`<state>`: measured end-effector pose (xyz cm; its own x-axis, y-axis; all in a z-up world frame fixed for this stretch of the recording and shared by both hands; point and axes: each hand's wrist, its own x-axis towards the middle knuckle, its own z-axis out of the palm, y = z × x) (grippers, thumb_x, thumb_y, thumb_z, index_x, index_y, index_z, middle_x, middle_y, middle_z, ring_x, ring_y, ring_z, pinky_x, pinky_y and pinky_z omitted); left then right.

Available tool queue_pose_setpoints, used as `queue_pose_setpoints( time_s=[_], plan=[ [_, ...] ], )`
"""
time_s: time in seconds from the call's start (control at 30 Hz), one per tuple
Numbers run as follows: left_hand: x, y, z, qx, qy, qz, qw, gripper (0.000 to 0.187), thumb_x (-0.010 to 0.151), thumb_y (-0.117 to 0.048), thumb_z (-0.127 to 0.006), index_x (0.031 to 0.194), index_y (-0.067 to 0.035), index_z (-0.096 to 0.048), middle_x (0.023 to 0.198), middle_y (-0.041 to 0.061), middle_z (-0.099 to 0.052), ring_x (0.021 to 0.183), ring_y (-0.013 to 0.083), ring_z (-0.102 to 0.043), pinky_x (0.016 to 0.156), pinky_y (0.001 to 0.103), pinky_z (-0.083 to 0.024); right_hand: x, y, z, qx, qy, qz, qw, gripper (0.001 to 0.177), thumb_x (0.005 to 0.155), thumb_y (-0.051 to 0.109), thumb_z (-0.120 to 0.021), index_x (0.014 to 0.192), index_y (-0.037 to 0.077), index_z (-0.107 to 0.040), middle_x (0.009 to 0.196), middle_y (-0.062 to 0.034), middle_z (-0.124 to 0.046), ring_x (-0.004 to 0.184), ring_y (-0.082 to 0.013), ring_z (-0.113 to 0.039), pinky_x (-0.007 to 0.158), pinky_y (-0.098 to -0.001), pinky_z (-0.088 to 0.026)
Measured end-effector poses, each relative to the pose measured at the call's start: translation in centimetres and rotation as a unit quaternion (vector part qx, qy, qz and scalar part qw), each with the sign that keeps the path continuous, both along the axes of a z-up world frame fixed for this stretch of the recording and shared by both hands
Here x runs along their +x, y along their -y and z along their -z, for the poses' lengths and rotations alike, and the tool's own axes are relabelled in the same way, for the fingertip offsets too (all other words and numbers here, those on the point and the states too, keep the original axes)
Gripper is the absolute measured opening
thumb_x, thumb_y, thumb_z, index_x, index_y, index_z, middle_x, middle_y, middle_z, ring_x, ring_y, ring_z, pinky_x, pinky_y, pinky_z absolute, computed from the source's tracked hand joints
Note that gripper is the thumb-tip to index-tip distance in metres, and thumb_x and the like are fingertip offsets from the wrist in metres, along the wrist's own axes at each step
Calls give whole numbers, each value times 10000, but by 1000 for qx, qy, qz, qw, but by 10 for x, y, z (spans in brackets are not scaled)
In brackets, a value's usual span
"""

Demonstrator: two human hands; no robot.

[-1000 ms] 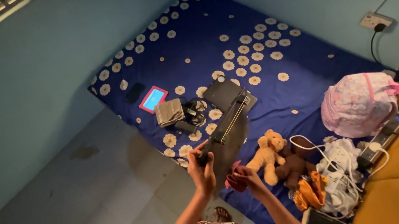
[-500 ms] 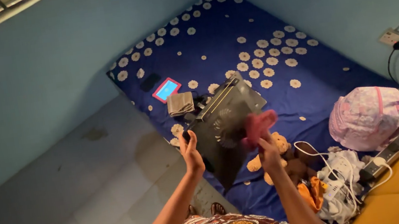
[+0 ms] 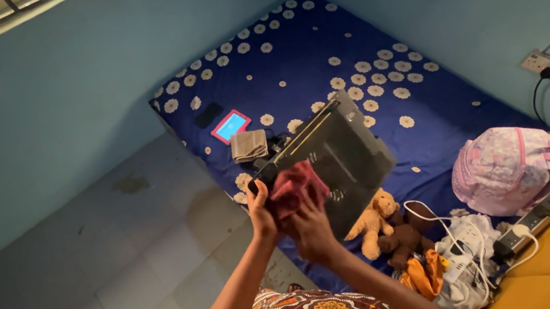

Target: Wiping down a laptop cooling pad with a pink cloth in a bedroom.

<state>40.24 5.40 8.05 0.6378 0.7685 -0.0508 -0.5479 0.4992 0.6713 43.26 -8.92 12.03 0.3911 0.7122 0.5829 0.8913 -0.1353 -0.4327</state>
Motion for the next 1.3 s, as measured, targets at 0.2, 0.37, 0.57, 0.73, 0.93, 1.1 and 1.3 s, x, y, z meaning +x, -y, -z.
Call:
queue_pose_setpoints(
  time_s=[0.2,0.37,0.57,0.73,0.93,1.1,1.3],
  plan=[
    [-21,20,-44,-43,-24,25,998,89,984,-213,-618,1055,-217,-565,869,-93,-469,819,40,-456,810,211,-382,122,20,14,36,105,214,971,226,971,174,-559,1135,67,-672,1414,-318,-494,1319,-520,-465,1083,-566,-387],
    [-16,26,-22,4,7,46,999,132,1008,-146,-646,996,-185,-520,849,-90,-419,782,39,-398,772,201,-323,162,28,19,127,16,235,964,262,1015,170,-526,1147,-25,-641,1276,-326,-527,1125,-479,-523,963,-541,-432],
    [-9,23,-24,-5,29,29,999,93,1040,-171,-618,998,-160,-536,851,-75,-426,773,53,-407,751,225,-342,32,2,-15,104,-7,87,991,221,970,157,-547,1125,9,-598,1241,-279,-555,1142,-465,-553,977,-526,-468],
    [-19,28,-63,-88,5,76,993,54,957,-224,-559,980,-176,-547,857,-54,-520,798,83,-520,774,257,-434,-8,14,-48,-12,94,14,995,568,752,253,-640,1247,-24,-683,1430,-337,-456,1356,-556,-398,1083,-605,-347],
    [-15,21,-4,34,12,87,996,93,1029,-141,-620,1012,-153,-530,807,-106,-376,729,16,-348,696,201,-279,97,35,-36,62,47,330,941,367,937,190,-622,1223,-38,-639,1512,-427,-358,1333,-569,-421,1099,-576,-384],
    [-11,18,-27,34,-32,83,995,92,949,-128,-596,1024,-176,-575,789,-109,-393,706,13,-356,687,182,-271,158,61,-14,102,44,249,962,387,926,118,-587,1281,-32,-620,1338,-301,-562,1266,-510,-529,1092,-542,-442],
    [-24,-7,-44,57,2,98,994,56,984,-186,-592,1001,-154,-549,806,-102,-416,725,12,-388,683,192,-317,135,76,-54,136,37,206,968,324,914,73,-581,1223,-16,-615,1205,-248,-650,1210,-452,-592,1055,-504,-466]
  ],
)
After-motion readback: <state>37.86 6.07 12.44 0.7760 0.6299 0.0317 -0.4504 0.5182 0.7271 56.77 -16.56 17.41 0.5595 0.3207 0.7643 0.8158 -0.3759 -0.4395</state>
